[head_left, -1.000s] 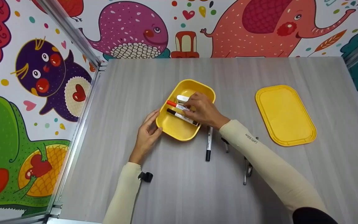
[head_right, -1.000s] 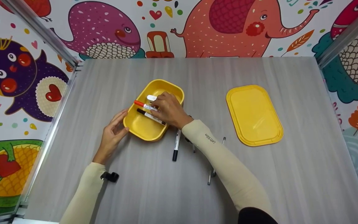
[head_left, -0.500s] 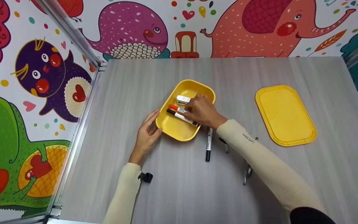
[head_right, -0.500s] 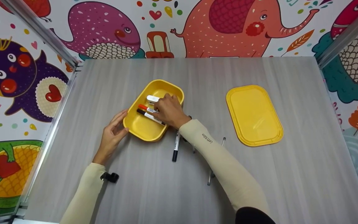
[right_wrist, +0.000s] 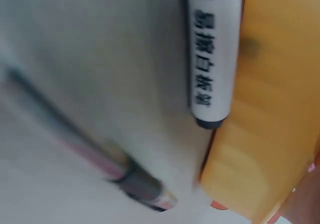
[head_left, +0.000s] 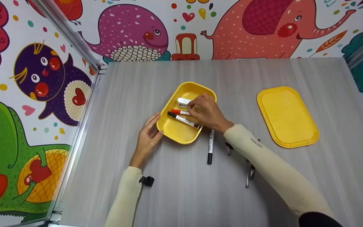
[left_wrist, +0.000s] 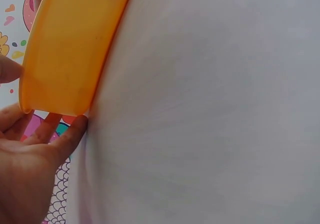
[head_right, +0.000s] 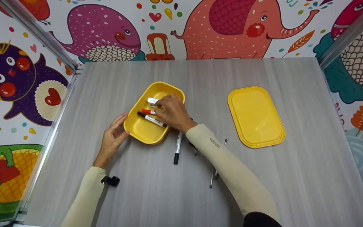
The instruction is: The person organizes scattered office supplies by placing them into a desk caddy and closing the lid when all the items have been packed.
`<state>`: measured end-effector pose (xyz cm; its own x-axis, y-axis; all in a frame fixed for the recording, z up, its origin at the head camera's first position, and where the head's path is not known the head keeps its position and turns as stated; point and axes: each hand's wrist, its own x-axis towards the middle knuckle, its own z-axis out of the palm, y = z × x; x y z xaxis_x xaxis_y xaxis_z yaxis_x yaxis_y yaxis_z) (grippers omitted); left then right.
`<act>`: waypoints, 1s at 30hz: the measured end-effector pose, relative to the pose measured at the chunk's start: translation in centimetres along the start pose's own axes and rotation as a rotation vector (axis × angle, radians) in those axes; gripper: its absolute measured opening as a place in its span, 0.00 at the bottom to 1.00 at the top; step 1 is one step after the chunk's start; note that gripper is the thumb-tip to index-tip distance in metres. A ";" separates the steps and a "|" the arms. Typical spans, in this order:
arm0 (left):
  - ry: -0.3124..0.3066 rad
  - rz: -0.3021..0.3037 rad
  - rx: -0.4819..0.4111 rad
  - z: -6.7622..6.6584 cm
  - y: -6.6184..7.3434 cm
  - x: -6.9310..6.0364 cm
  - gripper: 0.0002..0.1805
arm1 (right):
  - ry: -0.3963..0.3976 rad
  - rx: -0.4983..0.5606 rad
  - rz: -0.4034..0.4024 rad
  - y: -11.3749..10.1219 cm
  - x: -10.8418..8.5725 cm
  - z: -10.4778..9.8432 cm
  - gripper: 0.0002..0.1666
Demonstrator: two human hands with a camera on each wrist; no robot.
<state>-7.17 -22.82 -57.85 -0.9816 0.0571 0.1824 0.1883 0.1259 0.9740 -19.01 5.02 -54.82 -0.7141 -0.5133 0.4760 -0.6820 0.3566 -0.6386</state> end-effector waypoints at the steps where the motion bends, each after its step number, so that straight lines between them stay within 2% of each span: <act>1: 0.001 -0.001 0.003 0.0 0.0 0.0 0.36 | 0.031 0.008 -0.027 0.1 -0.2 -0.1 0.05; 6: 0.008 -0.016 0.010 0.0 0.1 -0.1 0.36 | 0.128 0.024 -0.106 0.1 -1.3 -0.7 0.08; 14: 0.012 -0.009 0.016 0.0 0.1 -0.1 0.36 | 0.176 0.072 -0.120 -0.2 -3.1 -1.8 0.13; 21: 0.008 -0.006 0.017 -0.1 0.2 0.0 0.36 | 0.177 0.102 -0.185 -0.3 -4.6 -2.9 0.18; 30: 0.000 0.009 -0.006 0.0 0.0 -0.1 0.36 | 0.112 0.089 -0.157 -0.4 -6.8 -4.0 0.16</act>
<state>-7.11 -22.86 -57.90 -0.9797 0.0578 0.1917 0.1974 0.1196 0.9730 -14.48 11.46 -55.39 -0.6169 -0.4650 0.6349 -0.7729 0.2060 -0.6001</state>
